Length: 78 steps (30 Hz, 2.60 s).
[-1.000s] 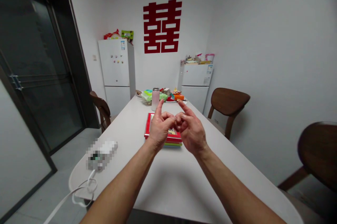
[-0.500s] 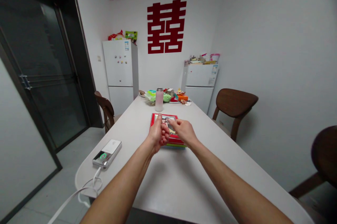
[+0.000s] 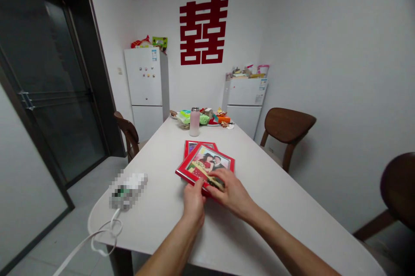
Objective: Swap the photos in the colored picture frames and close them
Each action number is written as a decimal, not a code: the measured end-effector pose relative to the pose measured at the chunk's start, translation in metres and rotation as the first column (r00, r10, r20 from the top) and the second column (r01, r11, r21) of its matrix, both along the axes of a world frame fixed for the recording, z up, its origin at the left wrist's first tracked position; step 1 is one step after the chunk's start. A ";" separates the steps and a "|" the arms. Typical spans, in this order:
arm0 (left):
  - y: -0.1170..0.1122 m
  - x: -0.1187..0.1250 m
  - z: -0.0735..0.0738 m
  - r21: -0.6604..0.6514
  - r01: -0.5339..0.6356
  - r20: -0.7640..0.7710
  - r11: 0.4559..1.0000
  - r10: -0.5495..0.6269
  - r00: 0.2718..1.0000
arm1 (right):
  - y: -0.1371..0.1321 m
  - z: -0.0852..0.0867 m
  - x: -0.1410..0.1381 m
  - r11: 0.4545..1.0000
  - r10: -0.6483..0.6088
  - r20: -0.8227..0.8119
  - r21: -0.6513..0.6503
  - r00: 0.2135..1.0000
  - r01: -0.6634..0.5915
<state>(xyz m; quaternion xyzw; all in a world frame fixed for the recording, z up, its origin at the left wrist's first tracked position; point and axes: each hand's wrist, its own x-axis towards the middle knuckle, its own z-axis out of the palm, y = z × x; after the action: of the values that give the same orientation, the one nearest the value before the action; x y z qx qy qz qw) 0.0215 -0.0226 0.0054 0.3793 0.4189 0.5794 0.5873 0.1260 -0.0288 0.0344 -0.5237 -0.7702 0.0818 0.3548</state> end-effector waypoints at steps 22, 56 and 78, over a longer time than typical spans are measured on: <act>-0.105 -0.034 -0.035 0.660 0.739 -0.456 0.134 0.854 0.252 | -0.067 -0.035 0.042 0.811 -0.317 -0.664 -0.560 0.678 -0.169; -0.086 -0.072 -0.029 0.229 0.694 -0.973 0.683 0.175 0.149 | -0.006 -0.045 -0.013 0.980 -0.090 0.316 -0.139 0.945 0.140; -0.093 -0.063 -0.022 0.136 0.665 -0.991 0.734 0.105 0.088 | -0.071 -0.016 0.011 0.841 0.384 0.057 -0.434 0.922 -0.323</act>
<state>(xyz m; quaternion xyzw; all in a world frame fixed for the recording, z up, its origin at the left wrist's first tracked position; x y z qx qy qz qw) -0.0411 -0.1159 -0.0161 0.8909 0.4075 0.1500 0.1334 0.1367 -0.0998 0.0182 -0.4402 -0.8414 0.2706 0.1580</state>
